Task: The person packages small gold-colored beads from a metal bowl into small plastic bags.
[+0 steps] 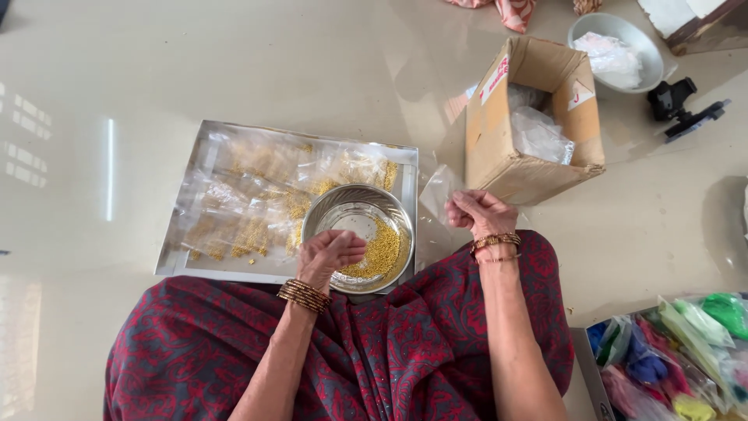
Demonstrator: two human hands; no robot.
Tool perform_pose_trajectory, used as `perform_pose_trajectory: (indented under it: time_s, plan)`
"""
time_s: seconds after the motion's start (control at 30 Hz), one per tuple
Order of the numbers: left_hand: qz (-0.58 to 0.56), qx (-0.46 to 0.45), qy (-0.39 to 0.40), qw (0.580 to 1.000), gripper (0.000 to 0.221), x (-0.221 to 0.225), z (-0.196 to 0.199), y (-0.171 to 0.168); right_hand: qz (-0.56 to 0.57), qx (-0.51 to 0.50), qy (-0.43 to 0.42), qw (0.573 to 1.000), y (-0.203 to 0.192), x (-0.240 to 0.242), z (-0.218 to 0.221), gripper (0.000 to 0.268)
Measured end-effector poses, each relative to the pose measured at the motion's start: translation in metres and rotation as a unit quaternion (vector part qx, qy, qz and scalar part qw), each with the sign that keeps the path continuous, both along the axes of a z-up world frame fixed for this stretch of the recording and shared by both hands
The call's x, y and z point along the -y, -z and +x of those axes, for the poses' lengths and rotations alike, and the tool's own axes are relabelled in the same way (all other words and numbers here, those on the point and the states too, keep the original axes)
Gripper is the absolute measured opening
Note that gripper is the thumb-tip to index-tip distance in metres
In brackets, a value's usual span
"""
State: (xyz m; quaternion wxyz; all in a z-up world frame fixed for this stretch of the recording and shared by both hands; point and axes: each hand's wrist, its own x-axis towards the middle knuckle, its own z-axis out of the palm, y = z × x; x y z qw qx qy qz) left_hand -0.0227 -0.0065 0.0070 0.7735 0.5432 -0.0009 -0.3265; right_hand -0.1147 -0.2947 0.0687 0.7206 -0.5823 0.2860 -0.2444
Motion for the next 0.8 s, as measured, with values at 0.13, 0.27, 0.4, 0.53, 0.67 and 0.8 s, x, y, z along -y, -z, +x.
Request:
perform_pose_trajectory:
  time_s: [0.13,0.27,0.4,0.53,0.67,0.8]
  plan:
    - [-0.095,-0.023,0.066,0.993,0.047,0.001,-0.013,-0.049,-0.115,-0.022,-0.070,0.991,-0.032,-0.040,-0.002,0.010]
    - [-0.155,-0.015,0.102,0.982,0.059,0.004,-0.023,-0.048,-0.221,-0.055,-0.175,0.958,-0.050,-0.078,-0.002,0.010]
    - [-0.177,0.012,0.107,0.978,0.052,0.000,-0.026,-0.039,-0.174,-0.078,-0.231,0.954,-0.035,-0.092,0.000,0.011]
    - [-0.157,0.032,0.094,0.983,0.043,-0.009,-0.020,-0.037,-0.120,-0.069,-0.223,0.965,-0.052,-0.096,-0.001,0.012]
    - [-0.167,0.023,0.077,0.983,0.038,-0.016,-0.014,-0.044,-0.110,-0.090,-0.194,0.971,-0.063,-0.098,0.003,0.013]
    - [-0.259,-0.049,0.074,0.962,0.041,-0.016,-0.022,-0.059,-0.125,-0.051,-0.153,0.979,-0.054,-0.103,0.004,0.013]
